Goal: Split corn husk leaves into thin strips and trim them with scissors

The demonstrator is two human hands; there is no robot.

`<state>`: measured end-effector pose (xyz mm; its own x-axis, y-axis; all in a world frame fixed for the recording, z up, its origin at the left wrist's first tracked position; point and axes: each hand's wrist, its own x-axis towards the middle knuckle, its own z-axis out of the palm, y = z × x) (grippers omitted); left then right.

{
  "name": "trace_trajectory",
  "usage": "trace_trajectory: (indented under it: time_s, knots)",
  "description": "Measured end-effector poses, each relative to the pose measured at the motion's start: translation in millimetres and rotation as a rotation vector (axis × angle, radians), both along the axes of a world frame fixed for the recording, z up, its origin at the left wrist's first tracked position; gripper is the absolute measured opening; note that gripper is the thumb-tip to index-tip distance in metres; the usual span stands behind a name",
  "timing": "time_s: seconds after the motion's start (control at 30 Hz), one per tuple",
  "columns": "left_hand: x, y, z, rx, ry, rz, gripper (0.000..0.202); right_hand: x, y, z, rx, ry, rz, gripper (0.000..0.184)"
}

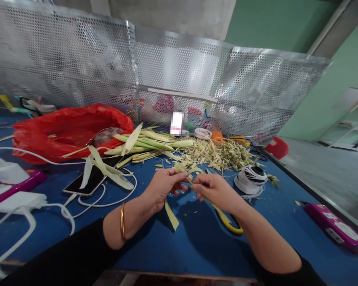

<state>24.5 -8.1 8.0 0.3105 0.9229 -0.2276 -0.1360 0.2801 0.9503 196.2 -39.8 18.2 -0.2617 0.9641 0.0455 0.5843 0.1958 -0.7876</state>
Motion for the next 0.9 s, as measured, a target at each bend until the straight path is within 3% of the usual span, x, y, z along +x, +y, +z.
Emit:
trace_trajectory:
  time_s: [0.17,0.3,0.63,0.73,0.9]
  knots:
    - [5,-1,-4.7,0.0,0.009,0.094,0.016,-2,0,-6.9,0.221,-0.155,0.054,0.022]
    - [2,1,-2.0,-0.054,-0.059,0.095,0.016,0,5,-11.2,0.309,-0.196,-0.039,0.021]
    - [7,-10,1.1,0.071,-0.034,-0.14,0.024,-11,8,-15.8,0.054,0.618,-0.269,0.02]
    - [9,-11,0.3,0.108,-0.001,-0.167,0.024,-12,6,-13.2,0.095,0.683,-0.335,0.022]
    - [7,-9,-3.4,0.181,0.009,-0.154,0.021,-12,4,-7.4,0.175,0.601,-0.365,0.026]
